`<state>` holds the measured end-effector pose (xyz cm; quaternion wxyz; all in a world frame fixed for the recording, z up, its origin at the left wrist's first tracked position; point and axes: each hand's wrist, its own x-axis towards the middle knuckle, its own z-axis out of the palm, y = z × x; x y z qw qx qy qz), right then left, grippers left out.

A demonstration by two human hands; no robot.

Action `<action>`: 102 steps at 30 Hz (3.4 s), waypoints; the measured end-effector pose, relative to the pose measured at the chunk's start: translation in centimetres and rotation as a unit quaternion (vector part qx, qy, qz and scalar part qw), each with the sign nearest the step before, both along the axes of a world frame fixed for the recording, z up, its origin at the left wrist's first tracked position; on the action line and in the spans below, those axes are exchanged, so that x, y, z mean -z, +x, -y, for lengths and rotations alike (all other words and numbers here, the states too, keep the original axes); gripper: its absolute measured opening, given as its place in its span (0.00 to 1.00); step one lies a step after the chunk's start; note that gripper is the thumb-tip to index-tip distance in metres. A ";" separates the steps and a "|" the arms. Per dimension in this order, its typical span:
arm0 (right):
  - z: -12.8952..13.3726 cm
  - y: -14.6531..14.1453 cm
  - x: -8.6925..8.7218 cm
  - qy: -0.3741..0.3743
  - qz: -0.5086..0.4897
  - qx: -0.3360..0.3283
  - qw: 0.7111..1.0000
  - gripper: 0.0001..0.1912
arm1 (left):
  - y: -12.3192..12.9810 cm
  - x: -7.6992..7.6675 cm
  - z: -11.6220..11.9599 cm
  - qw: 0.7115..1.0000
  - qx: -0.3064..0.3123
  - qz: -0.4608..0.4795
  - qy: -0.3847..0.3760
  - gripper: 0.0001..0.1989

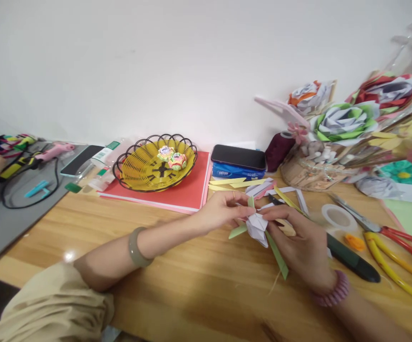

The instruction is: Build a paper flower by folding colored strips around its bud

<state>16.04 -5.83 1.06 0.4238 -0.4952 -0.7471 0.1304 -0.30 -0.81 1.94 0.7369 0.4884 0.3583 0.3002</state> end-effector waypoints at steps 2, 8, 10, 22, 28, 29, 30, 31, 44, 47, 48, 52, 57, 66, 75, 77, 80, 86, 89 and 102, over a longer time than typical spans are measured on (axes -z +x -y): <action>-0.1 0.1 -0.4 0.037 0.004 0.020 0.999 0.06 | 0.0 0.1 0.0 0.999 -0.043 -0.002 0.031 0.10; 0.0 0.1 -1.7 -0.111 -0.081 0.037 0.990 0.07 | 0.0 0.2 0.2 0.950 -0.196 0.013 0.241 0.03; 0.0 -0.1 -1.7 -0.217 -0.121 0.007 0.969 0.11 | -0.1 0.3 0.4 0.942 -0.202 0.031 0.266 0.02; -0.2 -0.5 -1.4 -0.227 -0.239 0.006 0.944 0.12 | -0.5 1.2 0.2 0.902 -0.156 0.007 0.404 0.09; -0.1 -0.1 -1.0 -0.147 -0.129 0.029 0.980 0.09 | -0.5 1.8 -0.1 0.855 -0.169 -0.008 0.491 0.09; -0.1 0.0 -0.9 -0.121 -0.088 0.037 0.988 0.08 | -0.5 1.8 -0.2 0.847 -0.168 -0.020 0.504 0.09; -0.2 0.2 -0.9 -0.092 -0.041 0.045 0.994 0.08 | -0.6 1.8 -0.2 0.840 -0.166 -0.030 0.515 0.09; -0.2 0.3 -0.9 -0.067 0.005 0.050 0.997 0.08 | -0.7 1.7 -0.2 0.836 -0.162 -0.036 0.523 0.09; -1.3 1.3 -2.2 -0.294 -0.086 -0.081 0.948 0.13 | -0.8 1.5 -0.6 0.910 -0.111 -0.012 0.399 0.09; -1.5 1.5 -1.8 -0.327 -0.128 -0.095 0.931 0.12 | -0.7 1.4 -0.6 0.922 -0.120 0.006 0.369 0.07; -1.6 1.5 -1.7 -0.331 -0.137 -0.096 0.929 0.12 | -0.7 1.4 -0.6 0.925 -0.124 0.011 0.360 0.07; -1.6 1.7 -1.5 -0.335 -0.149 -0.099 0.925 0.13 | -0.6 1.1 -0.7 0.936 -0.144 0.015 0.320 0.04; -1.5 1.7 -1.4 -0.339 -0.148 -0.104 0.923 0.13 | -0.4 0.9 -0.7 0.954 -0.167 0.026 0.248 0.03; -1.6 1.6 -1.5 -0.337 -0.153 -0.105 0.923 0.13 | -0.2 1.2 -0.8 0.967 -0.176 0.049 0.180 0.04; -1.4 1.5 -1.6 -0.314 -0.141 -0.092 0.934 0.13 | -0.1 1.4 -0.9 0.968 -0.178 0.064 0.164 0.05; -1.4 1.5 -1.5 -0.313 -0.139 -0.091 0.935 0.13 | -0.1 1.5 -0.9 0.969 -0.178 0.065 0.160 0.06; -1.5 1.5 -1.4 -0.316 -0.144 -0.095 0.933 0.13 | -0.1 1.5 -1.0 0.969 -0.179 0.070 0.153 0.06; -1.4 1.4 -1.6 -0.315 -0.150 -0.093 0.932 0.12 | 0.0 1.5 -1.0 0.971 -0.181 0.076 0.133 0.07; -1.4 1.4 -1.8 -0.308 -0.146 -0.088 0.936 0.12 | 0.0 1.5 -1.1 0.972 -0.177 0.088 0.129 0.08; -1.5 1.4 -2.4 -0.252 -0.209 -0.037 0.944 0.14 | 0.1 1.7 -0.7 0.967 -0.122 0.204 -0.093 0.15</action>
